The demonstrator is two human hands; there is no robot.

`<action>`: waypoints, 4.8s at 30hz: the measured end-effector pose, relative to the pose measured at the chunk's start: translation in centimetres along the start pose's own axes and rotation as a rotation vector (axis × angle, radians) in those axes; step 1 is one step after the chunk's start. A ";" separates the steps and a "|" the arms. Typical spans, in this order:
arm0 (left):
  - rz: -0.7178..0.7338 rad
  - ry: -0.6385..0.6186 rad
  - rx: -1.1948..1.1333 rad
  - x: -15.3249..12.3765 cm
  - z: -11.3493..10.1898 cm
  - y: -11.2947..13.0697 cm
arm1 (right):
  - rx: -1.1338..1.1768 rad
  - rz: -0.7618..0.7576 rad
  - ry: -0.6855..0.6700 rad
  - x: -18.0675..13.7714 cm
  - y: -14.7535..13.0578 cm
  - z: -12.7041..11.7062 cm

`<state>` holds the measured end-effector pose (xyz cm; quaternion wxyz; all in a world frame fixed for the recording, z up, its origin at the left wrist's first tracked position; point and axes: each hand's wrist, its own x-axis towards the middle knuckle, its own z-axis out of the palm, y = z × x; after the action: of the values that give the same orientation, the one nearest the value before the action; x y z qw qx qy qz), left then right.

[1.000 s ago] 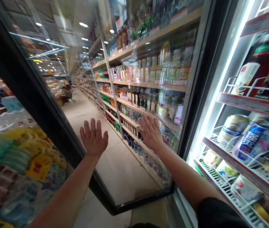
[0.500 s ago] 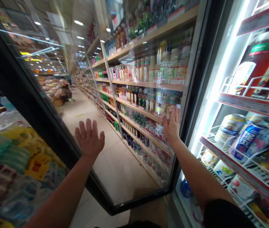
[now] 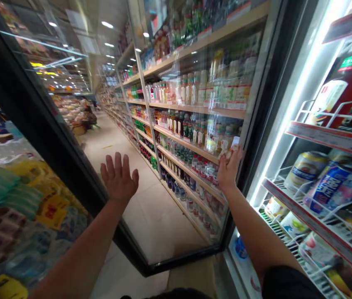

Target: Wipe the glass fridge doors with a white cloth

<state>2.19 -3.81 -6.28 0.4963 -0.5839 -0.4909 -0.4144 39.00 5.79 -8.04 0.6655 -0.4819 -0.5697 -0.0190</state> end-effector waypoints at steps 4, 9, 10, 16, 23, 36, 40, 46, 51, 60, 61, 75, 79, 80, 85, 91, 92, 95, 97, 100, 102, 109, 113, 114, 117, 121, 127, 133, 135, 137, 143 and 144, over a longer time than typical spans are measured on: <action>-0.046 -0.036 -0.036 -0.3 0.2 -0.1 | -0.062 -0.106 -0.024 -1.1 -0.5 0.7; -0.112 -0.089 -0.067 -0.7 0.4 -0.2 | -0.151 -0.409 -0.194 -5.9 -1.8 2.5; -0.114 -0.087 -0.071 -0.7 0.4 -0.2 | -0.158 -0.432 -0.190 -5.4 -2.6 2.7; -0.160 -0.116 -0.110 -0.6 0.5 -0.3 | -0.181 -0.434 -0.107 -1.7 -6.7 3.2; -0.121 -0.111 -0.110 -0.8 0.6 -0.4 | -0.253 -0.773 -0.373 -7.3 -8.5 5.2; -0.065 -0.013 -0.017 -4.3 -0.5 -1.7 | -0.281 -0.787 -0.263 -6.1 -13.8 7.5; -0.068 -0.020 -0.008 -8.5 -0.1 -2.8 | -0.281 -0.842 -0.241 -4.0 -14.7 6.9; -0.078 -0.006 0.009 -9.6 0.7 -3.1 | -0.247 -0.689 -0.126 -2.4 -19.6 8.6; -0.089 -0.027 -0.018 -9.6 0.8 -3.2 | -0.205 -1.066 -0.321 -8.0 -19.3 10.9; -0.136 -0.057 -0.091 -10.2 1.5 -3.4 | -0.250 -0.866 -0.299 -6.1 -23.0 12.2; -0.138 -0.063 -0.104 -10.2 1.5 -3.5 | -0.245 -0.920 -0.329 -7.3 -22.2 12.4; -0.108 -0.076 -0.179 -10.1 1.8 -3.9 | -0.238 -0.905 -0.286 -9.9 -18.1 11.8; -0.112 -0.083 -0.213 -10.2 2.0 -4.2 | -0.239 -1.104 -0.449 -13.3 -15.4 11.8; -0.109 -0.073 -0.206 -10.1 2.0 -4.2 | -0.252 -1.062 -0.428 -12.9 -15.2 11.5; -0.100 -0.065 -0.161 -9.8 2.2 -3.9 | -0.333 -0.599 -0.157 -9.4 -15.3 10.2; -0.130 -0.088 -0.246 -9.7 2.2 -4.1 | -0.400 -0.732 -0.324 -16.1 -12.2 11.0; -0.120 -0.084 -0.242 -9.6 2.1 -4.1 | -0.410 -0.763 -0.354 -16.7 -11.9 11.0; -0.067 -0.066 -0.208 -9.3 2.1 -4.1 | -0.449 -0.678 -0.339 -15.4 -11.3 10.0; -0.039 -0.050 -0.180 -9.1 2.0 -4.1 | -0.455 -0.529 -0.268 -13.1 -11.0 9.1; -0.035 -0.041 -0.163 -9.0 2.1 -4.0 | -0.404 -0.349 -0.147 -11.4 -9.8 8.4; -0.051 -0.049 -0.166 -9.1 2.1 -4.0 | -0.359 -0.315 -0.110 -12.3 -8.6 8.4; -0.057 -0.063 -0.129 -9.7 2.4 -4.5 | -0.296 -0.311 -0.159 -11.7 -5.7 7.7; -0.045 -0.056 -0.117 -10.0 2.6 -4.9 | -0.192 -0.162 0.014 -6.8 -3.5 5.8; -0.047 -0.061 -0.111 -10.0 2.6 -5.0 | -0.161 -0.113 0.053 -6.6 -2.4 5.4; -0.065 -0.073 -0.099 -10.0 2.7 -5.1 | -0.082 0.045 0.093 -8.9 1.5 5.0; -0.089 -0.065 -0.104 -9.7 2.8 -5.1 | -0.048 0.191 0.077 -11.7 4.8 4.9; -0.090 -0.082 -0.066 -9.4 3.2 -5.1 | -0.052 0.090 0.221 -3.9 3.9 3.0; -0.107 -0.078 -0.069 -9.7 3.5 -4.9 | -0.089 0.148 0.301 -7.4 5.2 4.1; -0.107 -0.088 -0.062 -9.8 3.6 -4.8 | -0.100 0.178 0.309 -8.4 4.7 4.6; -0.135 -0.107 -0.069 -9.9 3.7 -4.8 | -0.104 0.153 0.284 -7.6 3.3 4.6; -0.219 -0.135 -0.150 -10.0 4.2 -4.9 | -0.216 -0.265 0.052 -5.9 -2.2 5.4; -0.234 -0.139 -0.161 -10.0 4.3 -4.9 | -0.242 -0.348 0.004 -7.2 -2.6 5.8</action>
<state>-4.35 -1.07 -15.81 0.3611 -0.5880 -0.5537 -0.4662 30.72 4.51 -12.68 0.5906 -0.4527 -0.6365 -0.2027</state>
